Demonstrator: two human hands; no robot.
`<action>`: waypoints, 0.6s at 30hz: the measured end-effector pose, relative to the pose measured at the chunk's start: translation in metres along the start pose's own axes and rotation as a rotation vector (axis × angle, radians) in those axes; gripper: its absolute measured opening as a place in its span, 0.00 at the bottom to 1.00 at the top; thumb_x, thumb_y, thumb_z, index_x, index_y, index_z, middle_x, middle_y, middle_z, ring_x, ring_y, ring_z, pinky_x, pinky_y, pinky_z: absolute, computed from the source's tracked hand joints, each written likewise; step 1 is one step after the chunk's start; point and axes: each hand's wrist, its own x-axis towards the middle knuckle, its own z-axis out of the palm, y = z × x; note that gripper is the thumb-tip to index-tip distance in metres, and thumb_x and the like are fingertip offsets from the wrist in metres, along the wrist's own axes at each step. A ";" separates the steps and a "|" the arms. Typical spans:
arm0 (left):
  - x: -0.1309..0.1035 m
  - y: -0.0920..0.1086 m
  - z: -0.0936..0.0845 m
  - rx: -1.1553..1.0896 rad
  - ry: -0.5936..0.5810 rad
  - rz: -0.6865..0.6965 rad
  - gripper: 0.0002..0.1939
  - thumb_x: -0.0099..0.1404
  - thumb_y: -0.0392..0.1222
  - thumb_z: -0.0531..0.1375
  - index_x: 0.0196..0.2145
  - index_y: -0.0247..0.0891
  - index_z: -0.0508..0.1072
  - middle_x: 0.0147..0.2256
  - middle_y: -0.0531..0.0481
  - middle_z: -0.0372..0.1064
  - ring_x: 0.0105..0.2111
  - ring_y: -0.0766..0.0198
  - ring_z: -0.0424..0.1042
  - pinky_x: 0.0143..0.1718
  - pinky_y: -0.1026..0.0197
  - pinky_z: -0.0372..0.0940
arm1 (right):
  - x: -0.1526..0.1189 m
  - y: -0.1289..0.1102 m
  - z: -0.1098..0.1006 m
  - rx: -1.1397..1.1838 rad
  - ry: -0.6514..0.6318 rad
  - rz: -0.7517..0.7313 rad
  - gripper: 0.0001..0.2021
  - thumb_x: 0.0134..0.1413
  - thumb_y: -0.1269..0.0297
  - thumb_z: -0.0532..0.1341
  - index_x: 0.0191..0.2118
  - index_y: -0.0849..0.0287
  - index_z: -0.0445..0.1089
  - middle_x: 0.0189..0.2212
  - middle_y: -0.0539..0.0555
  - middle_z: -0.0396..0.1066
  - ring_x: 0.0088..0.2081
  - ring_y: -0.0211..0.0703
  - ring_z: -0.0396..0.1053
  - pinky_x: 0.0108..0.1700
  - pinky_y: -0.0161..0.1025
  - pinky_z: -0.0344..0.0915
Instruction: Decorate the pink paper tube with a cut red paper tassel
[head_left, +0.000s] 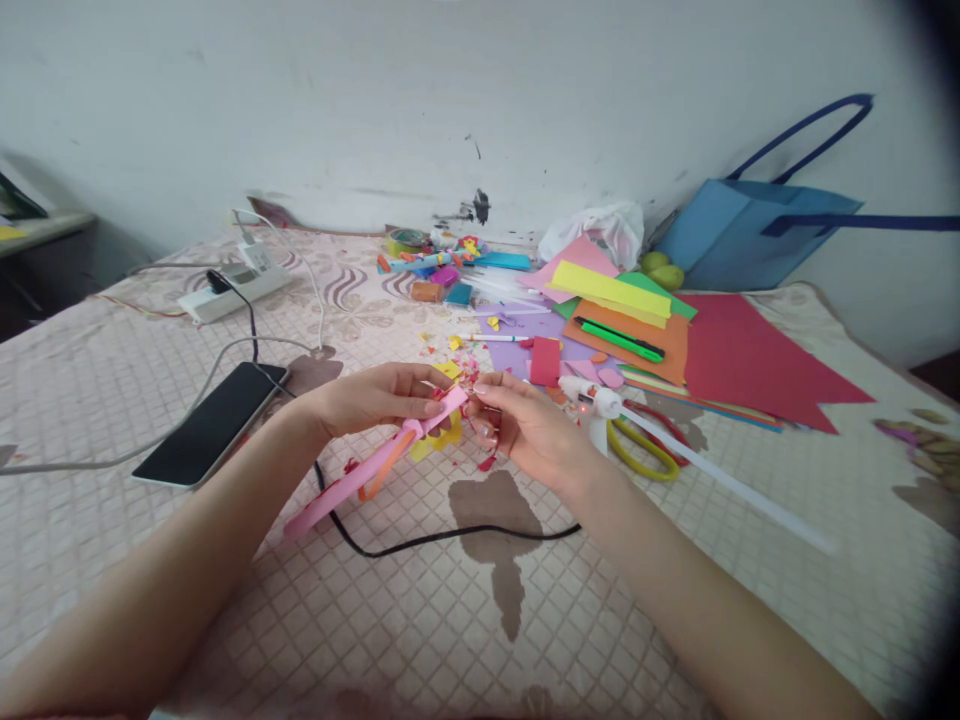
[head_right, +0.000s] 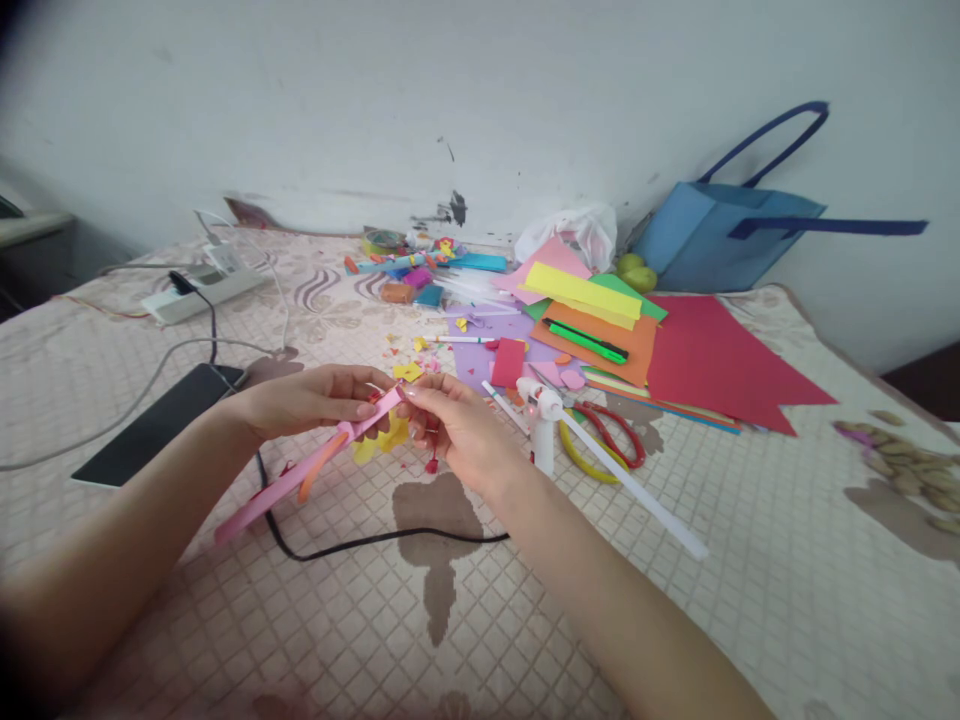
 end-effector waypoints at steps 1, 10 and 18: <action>0.000 0.000 0.000 0.012 0.005 -0.002 0.16 0.60 0.39 0.61 0.45 0.36 0.67 0.35 0.48 0.72 0.33 0.67 0.70 0.34 0.63 0.62 | 0.000 0.000 0.000 -0.012 0.011 0.004 0.10 0.43 0.63 0.67 0.29 0.57 0.65 0.21 0.45 0.67 0.20 0.31 0.59 0.22 0.33 0.51; -0.001 0.003 0.004 0.079 0.004 -0.004 0.13 0.60 0.38 0.61 0.44 0.37 0.67 0.34 0.50 0.71 0.32 0.68 0.68 0.34 0.64 0.60 | -0.001 0.001 0.001 -0.115 0.049 -0.011 0.12 0.42 0.61 0.68 0.28 0.58 0.64 0.21 0.46 0.69 0.19 0.31 0.61 0.20 0.31 0.52; -0.001 0.002 0.006 0.102 0.018 0.008 0.13 0.59 0.38 0.61 0.43 0.37 0.67 0.34 0.50 0.70 0.32 0.68 0.67 0.34 0.65 0.60 | -0.001 0.002 0.000 -0.111 0.050 -0.005 0.13 0.40 0.64 0.68 0.28 0.57 0.62 0.19 0.44 0.66 0.19 0.30 0.60 0.21 0.30 0.51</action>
